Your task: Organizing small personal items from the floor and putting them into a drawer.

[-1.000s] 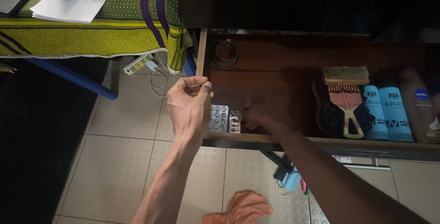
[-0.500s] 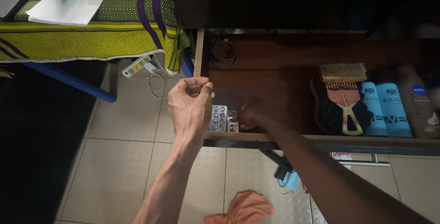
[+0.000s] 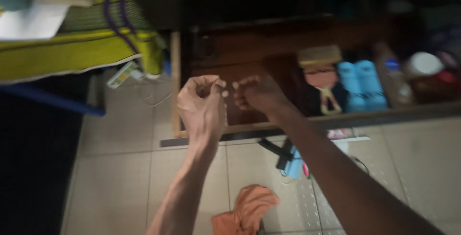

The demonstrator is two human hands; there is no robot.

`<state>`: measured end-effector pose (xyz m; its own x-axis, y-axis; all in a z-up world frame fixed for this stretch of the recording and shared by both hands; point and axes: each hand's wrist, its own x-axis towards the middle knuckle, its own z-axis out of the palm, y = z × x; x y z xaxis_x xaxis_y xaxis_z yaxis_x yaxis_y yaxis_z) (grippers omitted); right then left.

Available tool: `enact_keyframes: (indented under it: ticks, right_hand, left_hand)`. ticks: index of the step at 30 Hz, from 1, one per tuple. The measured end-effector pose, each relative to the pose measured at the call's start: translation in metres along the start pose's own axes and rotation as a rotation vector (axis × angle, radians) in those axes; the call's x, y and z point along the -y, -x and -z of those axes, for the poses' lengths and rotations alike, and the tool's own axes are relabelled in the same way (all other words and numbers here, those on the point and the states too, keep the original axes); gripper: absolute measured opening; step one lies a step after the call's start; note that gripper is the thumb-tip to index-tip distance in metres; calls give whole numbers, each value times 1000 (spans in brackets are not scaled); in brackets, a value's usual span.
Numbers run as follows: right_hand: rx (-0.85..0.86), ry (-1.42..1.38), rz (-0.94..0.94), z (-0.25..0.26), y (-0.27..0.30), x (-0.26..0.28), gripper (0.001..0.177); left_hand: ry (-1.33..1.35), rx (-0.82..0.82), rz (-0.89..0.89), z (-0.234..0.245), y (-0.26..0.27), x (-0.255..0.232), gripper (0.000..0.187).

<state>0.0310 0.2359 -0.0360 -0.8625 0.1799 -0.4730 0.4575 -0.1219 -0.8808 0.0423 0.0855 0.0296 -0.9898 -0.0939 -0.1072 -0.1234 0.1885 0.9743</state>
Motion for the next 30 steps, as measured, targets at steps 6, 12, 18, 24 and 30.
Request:
enact_keyframes:
  ticks: [6, 12, 18, 24, 30]
  right_hand:
    - [-112, -305, 105, 55, 77, -6, 16]
    - [-332, -272, 91, 125, 152, -33, 45]
    - [-369, -328, 12, 204, 199, -94, 43]
    - [-321, -335, -37, 288, 226, -159, 31]
    - [-354, -193, -151, 356, 226, -240, 26]
  left_hand:
    - [176, 129, -61, -66, 70, -25, 32]
    - [173, 233, -8, -133, 135, -11, 38]
    - [156, 366, 158, -200, 214, -1, 38]
    - [18, 435, 168, -265, 277, 32, 36]
    - [-155, 421, 203, -336, 325, 123, 38]
